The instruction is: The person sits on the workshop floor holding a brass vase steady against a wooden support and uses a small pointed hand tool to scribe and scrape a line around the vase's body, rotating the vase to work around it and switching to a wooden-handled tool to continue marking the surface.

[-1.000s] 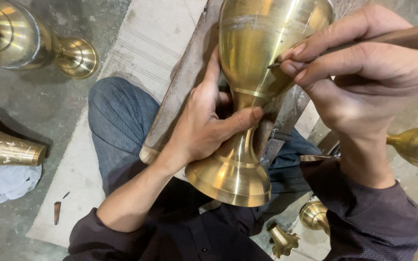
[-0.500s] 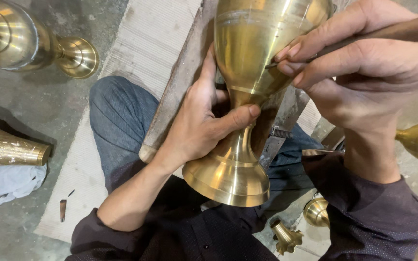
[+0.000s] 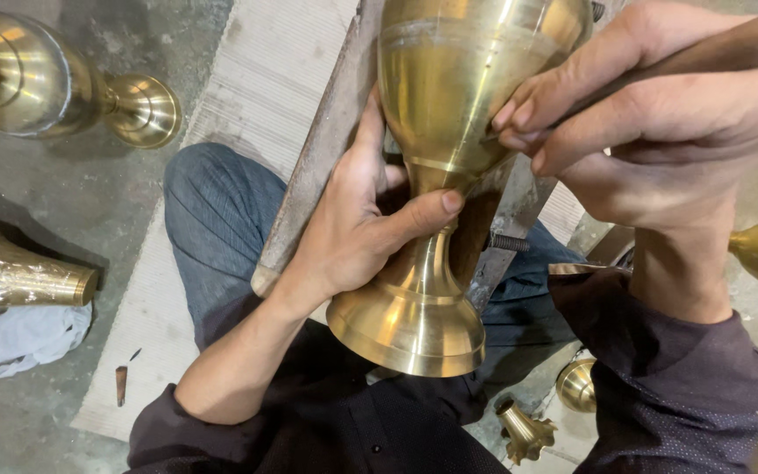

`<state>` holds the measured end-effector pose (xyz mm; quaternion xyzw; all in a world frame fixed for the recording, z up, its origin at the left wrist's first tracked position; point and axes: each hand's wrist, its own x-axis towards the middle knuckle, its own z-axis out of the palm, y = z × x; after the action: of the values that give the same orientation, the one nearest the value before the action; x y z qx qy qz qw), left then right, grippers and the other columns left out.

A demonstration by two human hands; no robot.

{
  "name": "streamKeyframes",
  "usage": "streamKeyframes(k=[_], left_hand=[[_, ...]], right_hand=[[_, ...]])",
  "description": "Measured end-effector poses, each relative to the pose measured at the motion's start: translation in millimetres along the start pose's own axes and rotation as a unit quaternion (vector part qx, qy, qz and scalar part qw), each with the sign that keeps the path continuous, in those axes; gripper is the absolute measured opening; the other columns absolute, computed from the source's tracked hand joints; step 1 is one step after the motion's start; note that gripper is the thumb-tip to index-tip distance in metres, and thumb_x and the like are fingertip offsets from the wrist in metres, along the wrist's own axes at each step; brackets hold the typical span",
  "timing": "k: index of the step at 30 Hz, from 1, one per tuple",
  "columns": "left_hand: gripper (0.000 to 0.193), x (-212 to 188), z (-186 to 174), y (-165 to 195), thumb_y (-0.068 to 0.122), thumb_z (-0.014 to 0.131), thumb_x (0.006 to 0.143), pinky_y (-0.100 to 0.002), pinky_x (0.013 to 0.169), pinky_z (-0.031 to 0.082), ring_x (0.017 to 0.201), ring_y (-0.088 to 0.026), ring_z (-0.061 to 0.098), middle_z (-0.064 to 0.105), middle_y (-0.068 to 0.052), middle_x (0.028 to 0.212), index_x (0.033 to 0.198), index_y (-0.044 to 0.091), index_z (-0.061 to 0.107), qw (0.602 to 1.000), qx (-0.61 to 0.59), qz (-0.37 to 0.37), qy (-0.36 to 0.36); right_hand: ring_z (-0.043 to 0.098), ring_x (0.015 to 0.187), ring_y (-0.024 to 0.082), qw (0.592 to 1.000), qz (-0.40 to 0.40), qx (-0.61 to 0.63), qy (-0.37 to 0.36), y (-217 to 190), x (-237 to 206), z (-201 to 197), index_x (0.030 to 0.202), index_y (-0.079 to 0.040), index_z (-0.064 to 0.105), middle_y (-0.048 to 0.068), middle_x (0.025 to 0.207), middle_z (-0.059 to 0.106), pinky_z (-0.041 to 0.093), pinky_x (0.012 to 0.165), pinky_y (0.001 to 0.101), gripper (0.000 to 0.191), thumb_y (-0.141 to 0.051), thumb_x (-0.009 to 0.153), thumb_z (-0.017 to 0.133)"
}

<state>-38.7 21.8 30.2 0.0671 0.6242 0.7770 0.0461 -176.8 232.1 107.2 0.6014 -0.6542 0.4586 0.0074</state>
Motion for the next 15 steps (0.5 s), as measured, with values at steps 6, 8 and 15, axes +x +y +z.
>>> streamKeyframes(k=[6, 8, 15], left_hand=[[0.104, 0, 0, -1, 0.043, 0.073, 0.104, -0.042, 0.107, 0.062, 0.126, -0.034, 0.069, 0.05, -0.031, 0.15, 0.163, -0.006, 0.001, 1.0, 0.011, 0.029, 0.001], [0.106, -1, 1, -1, 0.041, 0.074, 0.103, -0.043, 0.106, 0.066, 0.122, -0.033, 0.073, 0.052, -0.03, 0.15, 0.164, -0.005, 0.001, 1.0, 0.007, 0.004, 0.004], [0.1, 0, 0, 2, 0.029, 0.075, 0.103, -0.039, 0.098, 0.069, 0.116, -0.03, 0.076, 0.056, -0.031, 0.147, 0.166, -0.003, 0.004, 1.0, -0.022, -0.01, -0.002]], right_hand=[[0.076, 0.081, 0.028, 1.0, -0.022, -0.005, -0.021, 5, 2, -4, 0.077, 0.003, 0.07, 0.02, 0.091, 0.068, 0.064, 0.083, 0.0409, 0.009, 0.012, 0.076, 0.071], [0.076, 0.081, 0.028, 0.999, -0.034, 0.003, -0.041, 5, 6, -5, 0.076, 0.005, 0.073, 0.02, 0.091, 0.068, 0.065, 0.082, 0.0403, 0.008, 0.012, 0.076, 0.075], [0.073, 0.075, 0.023, 1.0, -0.021, -0.009, -0.016, 1, 3, -3, 0.07, 0.0, 0.072, 0.016, 0.084, 0.067, 0.061, 0.075, 0.0354, 0.014, 0.012, 0.076, 0.076]])
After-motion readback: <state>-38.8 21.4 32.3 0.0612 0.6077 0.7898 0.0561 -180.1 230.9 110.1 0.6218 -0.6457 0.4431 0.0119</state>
